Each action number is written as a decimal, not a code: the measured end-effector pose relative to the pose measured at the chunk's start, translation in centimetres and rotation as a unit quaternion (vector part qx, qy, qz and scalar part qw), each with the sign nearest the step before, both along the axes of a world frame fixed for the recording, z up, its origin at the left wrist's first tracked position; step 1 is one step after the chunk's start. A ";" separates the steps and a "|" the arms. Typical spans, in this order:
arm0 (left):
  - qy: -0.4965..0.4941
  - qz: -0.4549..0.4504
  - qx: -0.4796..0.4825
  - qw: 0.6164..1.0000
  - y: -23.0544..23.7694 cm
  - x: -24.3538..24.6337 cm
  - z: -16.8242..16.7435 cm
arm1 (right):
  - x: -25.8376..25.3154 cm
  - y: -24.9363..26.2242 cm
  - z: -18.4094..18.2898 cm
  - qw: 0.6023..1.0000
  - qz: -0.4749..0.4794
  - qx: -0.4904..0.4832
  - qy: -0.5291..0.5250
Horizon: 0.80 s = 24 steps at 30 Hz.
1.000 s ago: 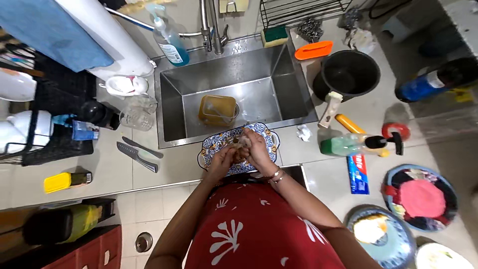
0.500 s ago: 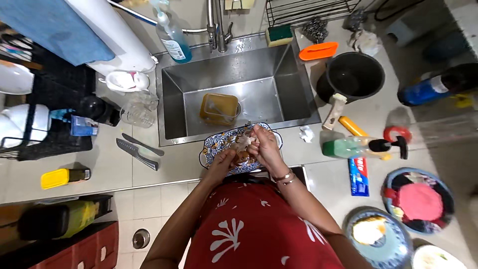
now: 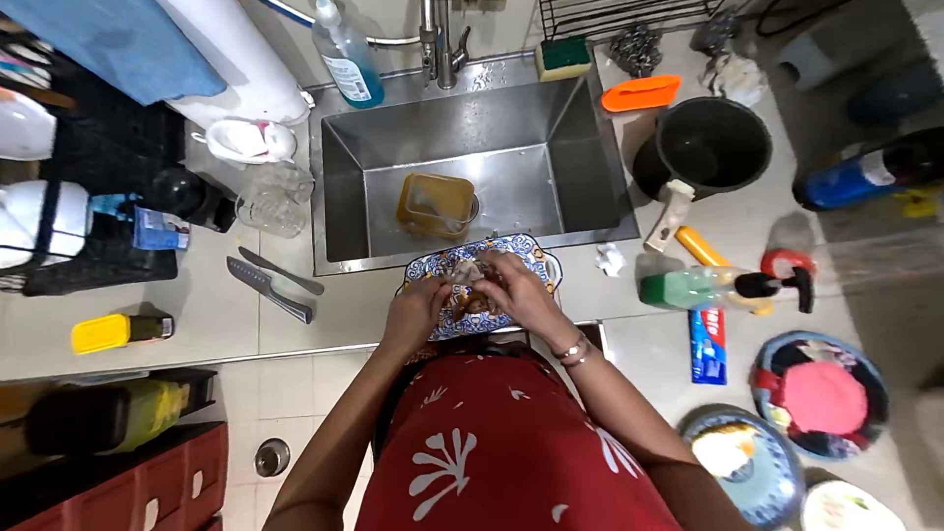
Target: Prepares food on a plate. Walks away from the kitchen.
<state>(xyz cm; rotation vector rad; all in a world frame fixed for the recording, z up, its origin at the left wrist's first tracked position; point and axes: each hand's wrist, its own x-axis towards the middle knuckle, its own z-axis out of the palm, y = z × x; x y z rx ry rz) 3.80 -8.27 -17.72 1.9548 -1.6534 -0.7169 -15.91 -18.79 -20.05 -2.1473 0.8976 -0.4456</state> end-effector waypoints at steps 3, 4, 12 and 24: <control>0.026 -0.041 -0.001 0.999 0.0 0.2 0.6 | 0.3 -0.3 0.0 0.991 0.070 -0.074 -0.087; 0.049 -0.046 0.006 0.998 0.0 0.3 0.8 | 0.4 -0.5 0.0 0.986 0.079 -0.093 -0.114; 0.192 0.005 -0.016 0.981 0.4 -0.6 0.1 | 1.1 0.3 0.6 0.965 -0.031 -0.034 -0.260; 0.332 0.198 0.017 0.922 -1.4 -2.9 -2.1 | -0.3 -0.9 0.7 0.964 0.036 0.260 0.030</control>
